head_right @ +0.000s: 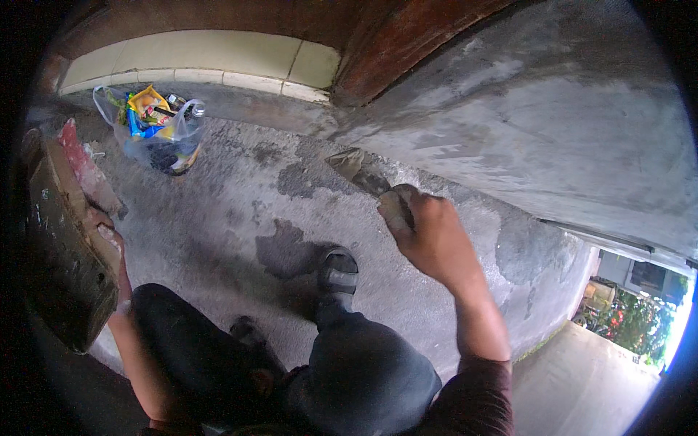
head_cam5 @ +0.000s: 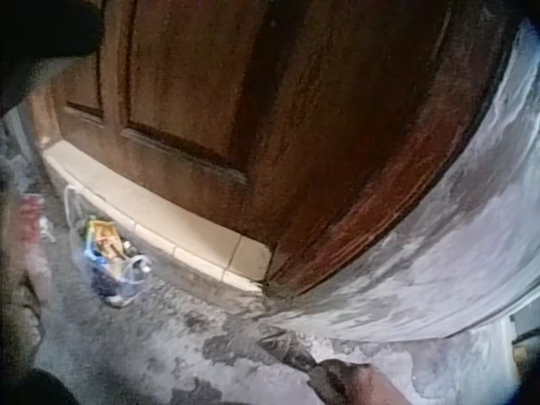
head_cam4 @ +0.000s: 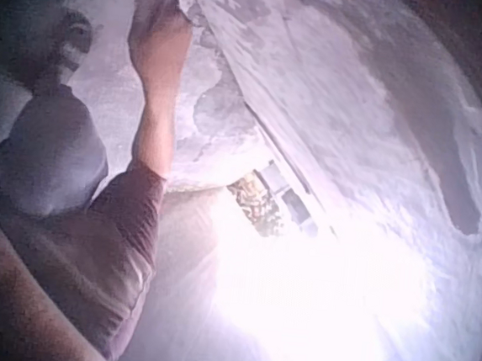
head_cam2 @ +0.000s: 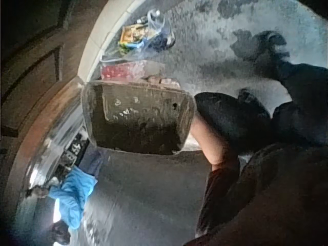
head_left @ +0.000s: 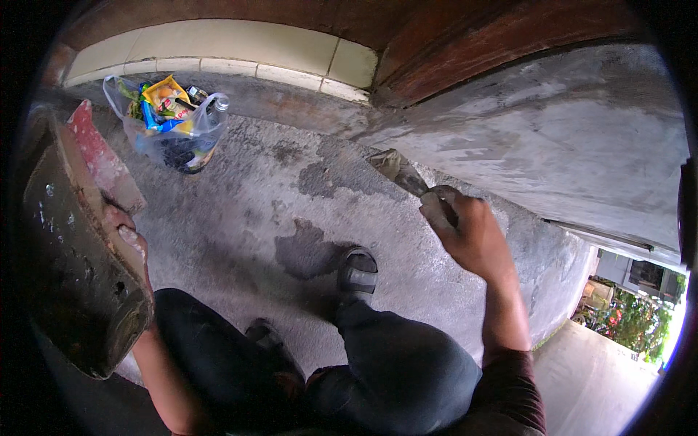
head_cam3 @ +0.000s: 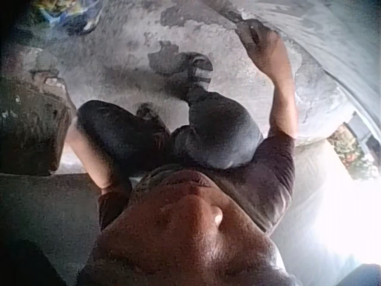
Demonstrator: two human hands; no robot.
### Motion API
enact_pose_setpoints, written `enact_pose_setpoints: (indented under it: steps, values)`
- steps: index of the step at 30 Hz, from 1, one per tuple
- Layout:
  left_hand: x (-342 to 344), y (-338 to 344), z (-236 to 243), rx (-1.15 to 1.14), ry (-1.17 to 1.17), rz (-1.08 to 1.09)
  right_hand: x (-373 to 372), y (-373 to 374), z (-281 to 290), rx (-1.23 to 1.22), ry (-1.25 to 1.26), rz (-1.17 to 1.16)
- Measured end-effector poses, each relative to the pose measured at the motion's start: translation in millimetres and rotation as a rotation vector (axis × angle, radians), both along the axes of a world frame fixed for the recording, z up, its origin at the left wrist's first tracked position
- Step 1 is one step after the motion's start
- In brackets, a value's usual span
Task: The person kneels on the floor and uses a trowel to scoop plaster from a container. They apply the plaster to a concrete wall, smoothing it out with the trowel. The person moves along the wall, continuing to apply and smooth the plaster in sections.
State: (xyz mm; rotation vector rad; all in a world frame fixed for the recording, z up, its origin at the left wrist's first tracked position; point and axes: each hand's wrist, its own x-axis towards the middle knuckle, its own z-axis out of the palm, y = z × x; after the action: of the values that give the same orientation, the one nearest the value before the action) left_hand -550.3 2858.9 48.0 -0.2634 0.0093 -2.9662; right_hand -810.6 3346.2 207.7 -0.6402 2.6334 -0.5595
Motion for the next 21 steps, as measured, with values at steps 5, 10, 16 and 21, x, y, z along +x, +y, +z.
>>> enact_pose_setpoints:
  steps: [5, 10, 16, 21]
  values:
    - [-5.7, 19.0, 20.6, -0.016, -0.029, 0.03, -28.7, -18.8, 40.9, 0.144, -0.051, 0.067]
    - [-18.8, 49.7, 50.4, -0.038, -0.079, 0.101, -63.1, -38.7, 66.3, 0.372, -0.125, 0.197]
    - [-33.8, 79.2, 91.6, -0.111, -0.151, 0.218, -78.2, -72.6, 86.1, 0.51, -0.126, 0.187]
    - [-44.0, 94.2, 117.1, -0.039, -0.212, 0.292, -89.2, -94.1, 100.3, 0.54, -0.289, 0.018]
